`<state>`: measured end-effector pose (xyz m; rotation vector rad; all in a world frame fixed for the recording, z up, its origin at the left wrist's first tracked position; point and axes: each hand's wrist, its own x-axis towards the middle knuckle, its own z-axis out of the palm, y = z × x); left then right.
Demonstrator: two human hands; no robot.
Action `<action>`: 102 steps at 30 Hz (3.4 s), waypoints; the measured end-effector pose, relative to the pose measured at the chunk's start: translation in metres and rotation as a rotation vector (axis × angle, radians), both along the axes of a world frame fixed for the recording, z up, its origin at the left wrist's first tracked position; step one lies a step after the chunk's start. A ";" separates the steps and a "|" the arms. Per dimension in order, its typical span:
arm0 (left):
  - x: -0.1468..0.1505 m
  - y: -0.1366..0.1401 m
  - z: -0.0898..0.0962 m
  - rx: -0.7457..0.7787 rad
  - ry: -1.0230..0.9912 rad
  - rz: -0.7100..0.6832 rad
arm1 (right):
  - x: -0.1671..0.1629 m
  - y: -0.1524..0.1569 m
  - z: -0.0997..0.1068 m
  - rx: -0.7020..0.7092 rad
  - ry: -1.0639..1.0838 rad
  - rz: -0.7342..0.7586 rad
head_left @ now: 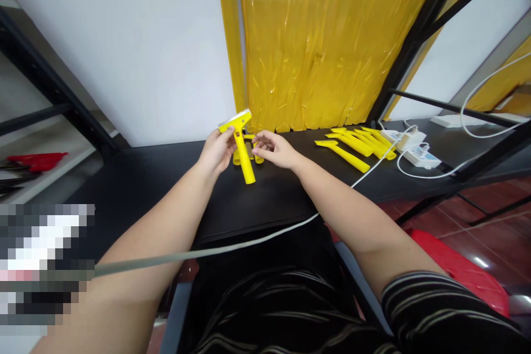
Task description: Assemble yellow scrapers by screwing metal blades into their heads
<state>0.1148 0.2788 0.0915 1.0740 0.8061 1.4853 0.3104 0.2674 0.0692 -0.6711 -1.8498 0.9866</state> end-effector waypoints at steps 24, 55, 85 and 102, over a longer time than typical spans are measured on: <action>0.004 -0.008 -0.007 0.028 0.448 0.051 | 0.121 -0.005 0.031 -0.058 -0.982 -0.845; -0.006 0.001 -0.022 0.656 1.139 0.016 | 0.230 -0.016 -0.020 0.279 -1.249 -0.748; -0.018 0.014 -0.030 0.552 1.196 0.012 | 0.140 0.044 0.036 -0.346 -0.324 -0.848; -0.033 0.018 -0.027 0.417 1.192 0.123 | 0.089 0.059 -0.011 -0.025 -0.463 -0.782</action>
